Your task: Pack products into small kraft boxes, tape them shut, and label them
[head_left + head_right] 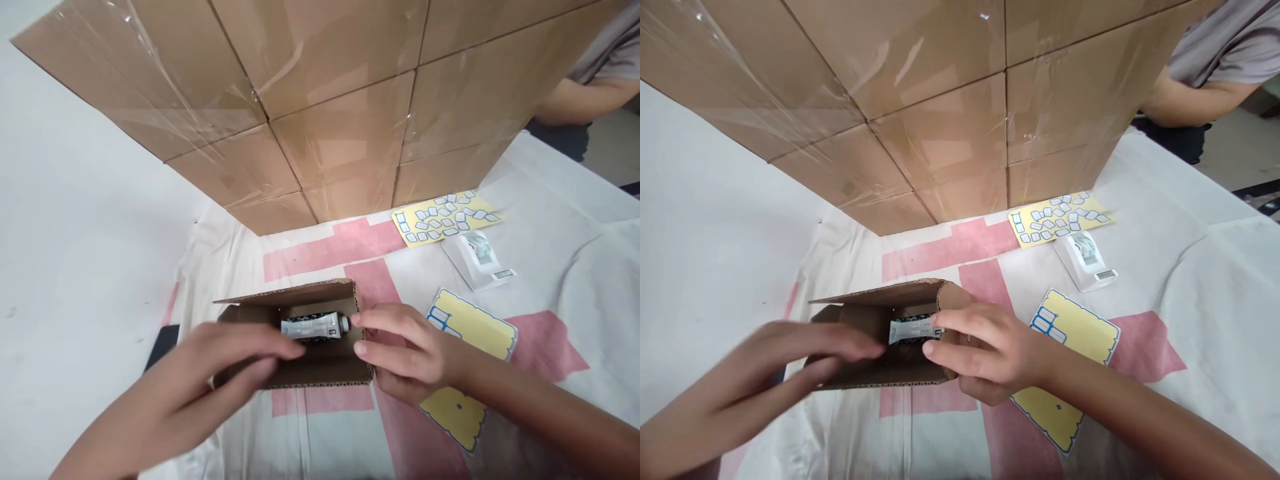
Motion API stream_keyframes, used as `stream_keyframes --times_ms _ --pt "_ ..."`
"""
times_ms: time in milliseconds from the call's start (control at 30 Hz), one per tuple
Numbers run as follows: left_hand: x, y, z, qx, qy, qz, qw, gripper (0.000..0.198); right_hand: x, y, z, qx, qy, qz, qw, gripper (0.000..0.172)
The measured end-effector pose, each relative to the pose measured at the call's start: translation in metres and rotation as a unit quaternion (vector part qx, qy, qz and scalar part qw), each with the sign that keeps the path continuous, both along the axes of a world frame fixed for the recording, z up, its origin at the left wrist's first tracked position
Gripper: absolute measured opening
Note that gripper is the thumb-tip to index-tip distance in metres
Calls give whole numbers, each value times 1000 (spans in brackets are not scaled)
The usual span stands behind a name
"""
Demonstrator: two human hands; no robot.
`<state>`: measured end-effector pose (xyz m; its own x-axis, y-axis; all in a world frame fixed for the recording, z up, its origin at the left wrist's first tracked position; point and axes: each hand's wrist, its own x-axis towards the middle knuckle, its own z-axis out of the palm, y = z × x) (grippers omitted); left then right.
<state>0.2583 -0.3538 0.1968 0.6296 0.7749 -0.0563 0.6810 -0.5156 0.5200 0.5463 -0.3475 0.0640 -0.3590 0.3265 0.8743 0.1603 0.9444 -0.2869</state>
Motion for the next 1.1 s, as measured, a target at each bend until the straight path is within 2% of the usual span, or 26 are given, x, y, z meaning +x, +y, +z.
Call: stream_keyframes --times_ms 33,67,100,133,200,267,300,367,467,500,567,633,700,767,867,933,1033,1100 --pt "-18 -14 -5 74 -54 31 995 28 -1 -1 -4 10 26 3 1000 39" --pt "-36 -27 -16 147 -125 115 974 27 -3 -1 -8 15 46 7 999 39" --pt "-51 -40 -32 179 -182 199 946 26 -4 -1 -10 14 56 12 998 39" --pt "-63 -52 -51 176 -226 268 920 34 -5 -2 -12 7 50 16 999 40" --pt "-75 -70 -91 134 -246 308 909 59 -7 -1 -12 -16 -5 19 1000 45" --pt "-75 -78 -122 82 -213 300 926 71 -8 0 -12 -31 -66 17 997 48" --pt "-73 -80 -133 74 -206 295 930 70 -9 1 -12 -37 -87 14 995 48" --pt "-69 -78 -143 91 -211 283 931 64 -10 0 -12 -47 -95 12 994 43" --pt "-63 -67 -146 105 -228 278 927 44 -10 -4 -10 -86 -74 31 993 41" --pt "-60 -62 -146 100 -239 295 920 38 -9 -6 -8 -113 -61 30 991 47" --pt "-49 -52 -145 79 -270 349 894 34 -9 -9 -1 -184 -35 -13 982 67" --pt "-34 -45 -143 55 -303 390 868 48 -9 -8 8 -257 -32 -79 963 88" --pt "-22 -41 -140 49 -330 387 860 68 -9 -4 17 -310 -44 -96 945 98" --pt "-19 -39 -138 71 -332 365 867 75 -9 1 22 -293 -46 -58 953 89" --pt "-32 -40 -136 115 -228 311 916 54 -7 3 20 -167 -77 -37 982 57" --pt "-43 -40 -133 177 -134 235 946 43 -5 0 16 -114 -115 -53 985 45" --pt "-42 -41 -122 296 -27 113 948 45 -3 -10 13 -112 -141 -83 980 42" --pt "-28 -43 -112 341 24 76 936 46 -3 -17 14 -123 -157 -100 975 41"
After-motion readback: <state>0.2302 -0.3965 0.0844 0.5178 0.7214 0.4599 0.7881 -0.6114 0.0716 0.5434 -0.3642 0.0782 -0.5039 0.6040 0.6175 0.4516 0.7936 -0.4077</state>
